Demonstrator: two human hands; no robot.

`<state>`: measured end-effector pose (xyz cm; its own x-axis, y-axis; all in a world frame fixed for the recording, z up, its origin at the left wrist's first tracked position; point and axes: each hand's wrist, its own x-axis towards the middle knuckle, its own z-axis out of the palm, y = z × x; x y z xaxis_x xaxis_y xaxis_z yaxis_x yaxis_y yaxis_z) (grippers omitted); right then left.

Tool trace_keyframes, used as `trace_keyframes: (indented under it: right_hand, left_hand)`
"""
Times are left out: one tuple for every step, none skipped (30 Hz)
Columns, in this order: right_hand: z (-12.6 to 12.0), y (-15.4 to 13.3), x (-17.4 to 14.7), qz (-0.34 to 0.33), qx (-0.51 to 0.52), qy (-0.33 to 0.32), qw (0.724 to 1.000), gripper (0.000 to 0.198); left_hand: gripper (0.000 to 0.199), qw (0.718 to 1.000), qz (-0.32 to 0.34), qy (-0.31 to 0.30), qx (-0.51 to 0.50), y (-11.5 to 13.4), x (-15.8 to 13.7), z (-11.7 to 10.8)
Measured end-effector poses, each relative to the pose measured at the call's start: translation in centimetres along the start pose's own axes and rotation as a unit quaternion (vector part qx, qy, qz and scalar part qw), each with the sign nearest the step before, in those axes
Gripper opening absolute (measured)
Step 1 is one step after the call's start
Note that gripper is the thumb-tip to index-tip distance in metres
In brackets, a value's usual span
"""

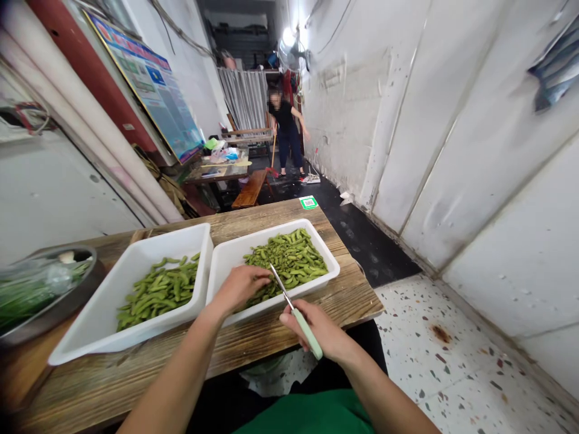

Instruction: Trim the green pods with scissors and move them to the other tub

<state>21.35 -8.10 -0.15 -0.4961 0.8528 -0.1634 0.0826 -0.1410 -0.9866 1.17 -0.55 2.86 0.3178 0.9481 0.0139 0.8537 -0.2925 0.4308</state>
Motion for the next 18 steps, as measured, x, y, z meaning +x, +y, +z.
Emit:
trace_keyframes:
  right_hand:
    - [0.0, 0.1, 0.0, 0.003, 0.002, -0.001, 1.000, 0.042]
    - [0.0, 0.1, 0.1, 0.004, 0.001, 0.000, 1.000, 0.041]
    - [0.0, 0.2, 0.1, 0.003, -0.002, 0.001, 1.000, 0.040]
    - [0.0, 0.3, 0.2, 0.001, -0.009, 0.004, 1.000, 0.039]
    - [-0.1, 0.4, 0.2, -0.002, -0.017, 0.010, 1.000, 0.039]
    - [-0.2, 0.4, 0.3, -0.006, -0.026, 0.018, 0.999, 0.038]
    - [-0.2, 0.5, 0.4, -0.009, -0.036, 0.025, 0.999, 0.038]
    - [-0.3, 0.6, 0.4, -0.010, -0.046, 0.028, 0.999, 0.038]
    - [-0.4, 0.6, 0.4, -0.009, -0.052, 0.028, 0.998, 0.039]
    - [-0.5, 0.6, 0.4, -0.008, -0.056, 0.025, 0.998, 0.040]
    - [-0.5, 0.5, 0.4, -0.007, -0.059, 0.019, 0.998, 0.041]
    - [-0.6, 0.4, 0.3, -0.008, -0.063, 0.012, 0.998, 0.042]
    - [-0.7, 0.3, 0.3, -0.010, -0.066, 0.008, 0.998, 0.042]
    - [-0.7, 0.2, 0.2, -0.012, -0.070, 0.005, 0.997, 0.042]
    - [-0.8, 0.0, 0.2, -0.012, -0.072, 0.003, 0.997, 0.041]
    - [-0.8, -0.1, 0.2, -0.012, -0.073, 0.001, 0.997, 0.041]
    - [-0.8, -0.2, 0.1, -0.009, -0.072, -0.003, 0.997, 0.040]
    - [-0.8, -0.3, 0.1, -0.007, -0.068, -0.007, 0.998, 0.039]
  left_hand:
    - [0.024, 0.998, -0.002, 0.018, -0.054, -0.2, -0.2, -0.1]
    - [0.026, 0.994, -0.008, 0.037, -0.103, -0.3, -0.4, -0.1]
    - [0.029, 0.988, -0.016, 0.054, -0.146, -0.3, -0.6, -0.1]
    - [0.030, 0.981, -0.024, 0.066, -0.182, -0.2, -0.8, -0.1]
    - [0.031, 0.973, -0.032, 0.073, -0.217, 0.0, -1.0, -0.1]
    - [0.031, 0.964, -0.039, 0.075, -0.251, 0.3, -1.2, -0.1]
    - [0.032, 0.956, -0.045, 0.071, -0.282, 0.6, -1.4, -0.1]
    - [0.032, 0.949, -0.050, 0.064, -0.305, 0.8, -1.5, -0.2]
    - [0.032, 0.944, -0.053, 0.057, -0.319, 1.1, -1.7, -0.4]
    - [0.032, 0.943, -0.055, 0.048, -0.324, 1.3, -1.8, -0.5]
    - [0.031, 0.945, -0.054, 0.039, -0.320, 1.4, -1.9, -0.8]
    - [0.031, 0.948, -0.051, 0.027, -0.312, 1.5, -2.0, -1.0]
    - [0.032, 0.953, -0.045, 0.014, -0.301, 1.6, -2.0, -1.2]
    - [0.034, 0.956, -0.038, 0.002, -0.290, 1.6, -2.0, -1.4]
    - [0.035, 0.959, -0.030, -0.010, -0.282, 1.6, -2.0, -1.5]
    - [0.037, 0.960, -0.024, -0.021, -0.278, 1.5, -2.0, -1.6]
    - [0.038, 0.960, -0.021, -0.029, -0.279, 1.5, -2.0, -1.7]
    - [0.039, 0.958, -0.021, -0.037, -0.284, 1.3, -2.0, -1.7]
